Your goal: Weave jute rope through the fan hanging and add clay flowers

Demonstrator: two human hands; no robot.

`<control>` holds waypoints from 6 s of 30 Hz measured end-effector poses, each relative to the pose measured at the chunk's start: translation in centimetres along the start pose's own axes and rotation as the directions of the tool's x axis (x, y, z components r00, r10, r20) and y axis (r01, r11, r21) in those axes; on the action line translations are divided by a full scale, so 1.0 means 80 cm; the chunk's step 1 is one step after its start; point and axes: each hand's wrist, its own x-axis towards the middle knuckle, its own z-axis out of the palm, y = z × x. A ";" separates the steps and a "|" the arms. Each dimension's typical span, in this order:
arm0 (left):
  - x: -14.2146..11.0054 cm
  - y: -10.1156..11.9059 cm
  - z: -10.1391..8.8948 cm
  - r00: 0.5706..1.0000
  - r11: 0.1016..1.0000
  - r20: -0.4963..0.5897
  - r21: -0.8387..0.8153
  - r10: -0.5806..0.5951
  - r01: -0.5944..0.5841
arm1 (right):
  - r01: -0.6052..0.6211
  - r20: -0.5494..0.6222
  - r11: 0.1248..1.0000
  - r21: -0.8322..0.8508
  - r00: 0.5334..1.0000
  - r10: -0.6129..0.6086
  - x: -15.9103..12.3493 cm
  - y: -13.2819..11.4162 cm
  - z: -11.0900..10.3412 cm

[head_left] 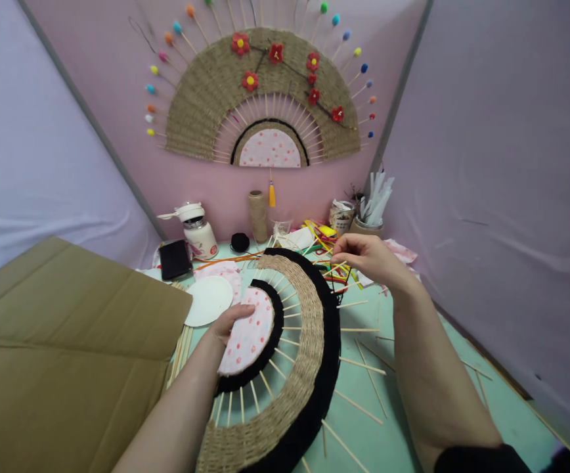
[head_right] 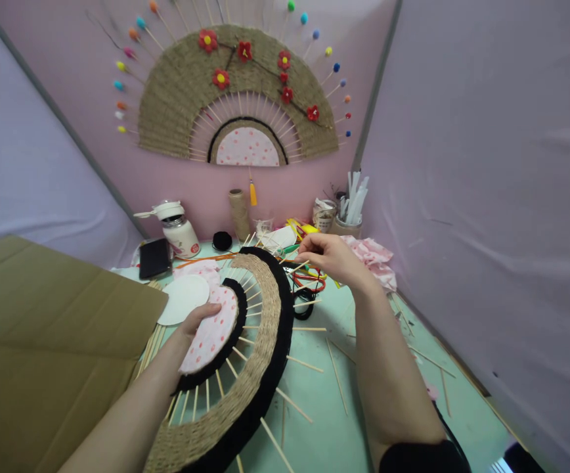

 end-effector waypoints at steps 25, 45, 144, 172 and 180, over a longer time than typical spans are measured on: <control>0.005 -0.009 0.006 0.991 0.992 0.094 0.070 0.099 -0.106 | 0.020 -0.106 0.856 0.516 0.994 0.041 0.020 0.023 0.033; 0.022 -0.006 0.012 0.987 0.984 -0.087 -0.103 0.137 -0.146 | -0.050 0.121 0.974 0.221 0.992 0.024 0.026 0.028 0.052; 0.036 -0.051 0.040 1.000 0.979 0.021 0.205 -0.010 0.005 | -0.338 0.185 0.584 0.738 0.934 0.306 0.032 0.068 0.019; 0.035 -0.051 0.047 0.999 0.975 0.005 0.221 -0.033 0.031 | -0.129 -0.025 0.473 0.872 0.952 0.305 0.040 0.069 0.029; 0.033 -0.051 0.051 0.998 0.975 0.035 0.217 -0.050 0.041 | -0.134 -0.003 0.437 0.889 0.954 0.299 0.043 0.076 0.038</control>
